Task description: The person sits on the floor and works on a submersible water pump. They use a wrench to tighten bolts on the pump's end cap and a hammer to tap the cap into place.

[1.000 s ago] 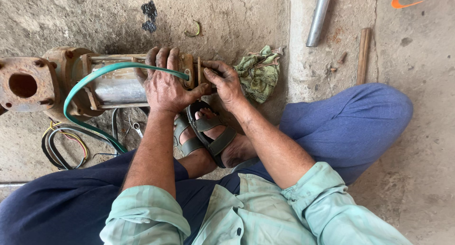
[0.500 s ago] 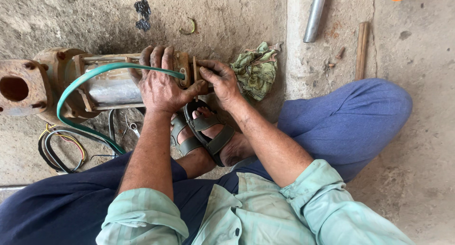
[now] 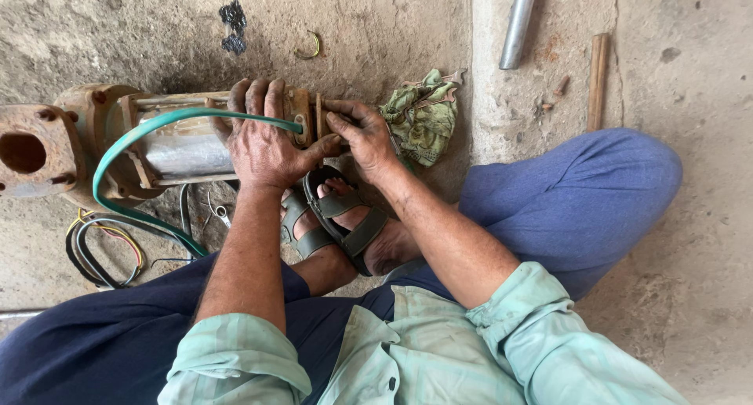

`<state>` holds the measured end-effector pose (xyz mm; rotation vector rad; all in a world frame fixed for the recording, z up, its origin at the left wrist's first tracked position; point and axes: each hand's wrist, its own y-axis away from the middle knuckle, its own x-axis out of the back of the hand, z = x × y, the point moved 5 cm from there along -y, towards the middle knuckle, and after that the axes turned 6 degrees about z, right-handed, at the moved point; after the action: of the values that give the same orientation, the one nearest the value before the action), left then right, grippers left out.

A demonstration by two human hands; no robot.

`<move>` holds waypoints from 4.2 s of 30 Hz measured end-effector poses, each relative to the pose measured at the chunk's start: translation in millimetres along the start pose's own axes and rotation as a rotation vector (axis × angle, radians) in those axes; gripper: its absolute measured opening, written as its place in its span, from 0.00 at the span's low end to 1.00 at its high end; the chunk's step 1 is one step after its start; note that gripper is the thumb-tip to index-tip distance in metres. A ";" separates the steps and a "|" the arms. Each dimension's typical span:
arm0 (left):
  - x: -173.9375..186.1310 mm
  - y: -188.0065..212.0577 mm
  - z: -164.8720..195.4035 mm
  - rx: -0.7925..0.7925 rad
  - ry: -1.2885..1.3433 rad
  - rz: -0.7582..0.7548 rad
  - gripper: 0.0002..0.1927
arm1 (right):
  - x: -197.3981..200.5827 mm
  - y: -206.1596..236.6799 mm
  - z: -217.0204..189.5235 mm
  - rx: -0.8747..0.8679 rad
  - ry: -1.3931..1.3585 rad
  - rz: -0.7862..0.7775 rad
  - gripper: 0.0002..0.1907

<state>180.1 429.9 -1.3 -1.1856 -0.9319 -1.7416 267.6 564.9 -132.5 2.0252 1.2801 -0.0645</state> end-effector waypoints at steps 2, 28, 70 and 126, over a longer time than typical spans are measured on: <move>-1.8 0.2 -1.6 0.016 -0.003 -0.011 0.61 | 0.0 -3.0 0.1 -0.017 0.021 -0.021 0.13; -8.2 -0.8 -2.4 -0.021 0.022 0.060 0.52 | -6.4 -11.4 -6.3 -0.089 -0.022 -0.046 0.11; 3.1 -1.4 -12.2 0.111 0.053 -0.045 0.54 | -12.8 -35.9 -9.4 -0.005 0.369 -0.095 0.15; 4.7 -1.4 -14.1 0.124 0.060 -0.070 0.55 | -17.7 -40.4 -30.5 0.049 0.663 -0.160 0.13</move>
<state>172.8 416.9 -1.0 -1.0262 -1.0407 -1.7383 216.5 579.3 -125.1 2.0549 1.8513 0.5486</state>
